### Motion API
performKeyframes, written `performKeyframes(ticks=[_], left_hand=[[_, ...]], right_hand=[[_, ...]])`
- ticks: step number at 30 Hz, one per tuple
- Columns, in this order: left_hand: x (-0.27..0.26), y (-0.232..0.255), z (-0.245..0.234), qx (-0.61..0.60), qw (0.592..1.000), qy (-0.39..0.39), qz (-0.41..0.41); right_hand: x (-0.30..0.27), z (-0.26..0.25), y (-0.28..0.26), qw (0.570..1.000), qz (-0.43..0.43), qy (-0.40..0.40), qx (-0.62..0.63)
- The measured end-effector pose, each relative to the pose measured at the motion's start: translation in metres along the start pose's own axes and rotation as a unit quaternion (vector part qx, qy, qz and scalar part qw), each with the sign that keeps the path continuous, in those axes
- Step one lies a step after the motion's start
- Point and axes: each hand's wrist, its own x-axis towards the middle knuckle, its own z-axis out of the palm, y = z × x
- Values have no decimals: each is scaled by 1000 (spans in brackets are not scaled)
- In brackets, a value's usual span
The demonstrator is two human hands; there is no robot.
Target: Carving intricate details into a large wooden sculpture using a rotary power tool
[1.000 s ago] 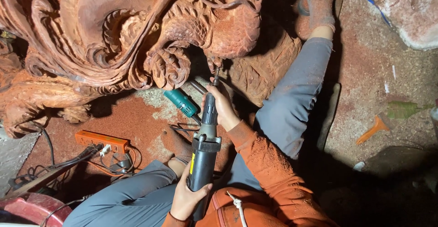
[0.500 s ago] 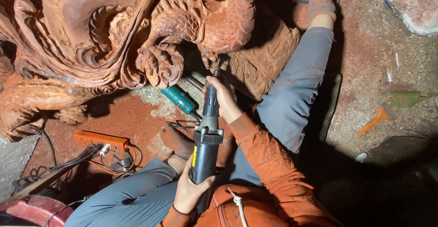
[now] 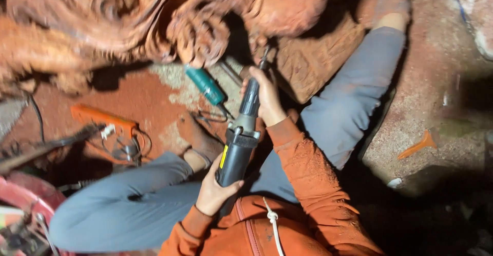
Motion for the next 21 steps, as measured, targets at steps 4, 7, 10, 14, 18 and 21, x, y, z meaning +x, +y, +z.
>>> performKeyframes(ticks=[4, 7, 10, 14, 18, 21], left_hand=[[7, -14, 17, 39, 990, 38, -131], [9, -54, 24, 13, 992, 43, -117], [17, -56, 31, -37, 991, 32, -122], [22, -55, 34, -53, 992, 23, -109], [24, -53, 30, -86, 996, -10, 0], [26, -53, 31, -95, 995, -12, -3]], right_hand=[[1, -4, 16, 992, -68, 50, -95], [2, -5, 24, 987, -61, 39, -143], [17, -13, 24, 984, -64, 34, -162], [19, -8, 15, 983, -68, 35, -164], [6, 7, 2, 989, -52, 1, -138], [6, 10, 1, 986, -61, 4, -154]])
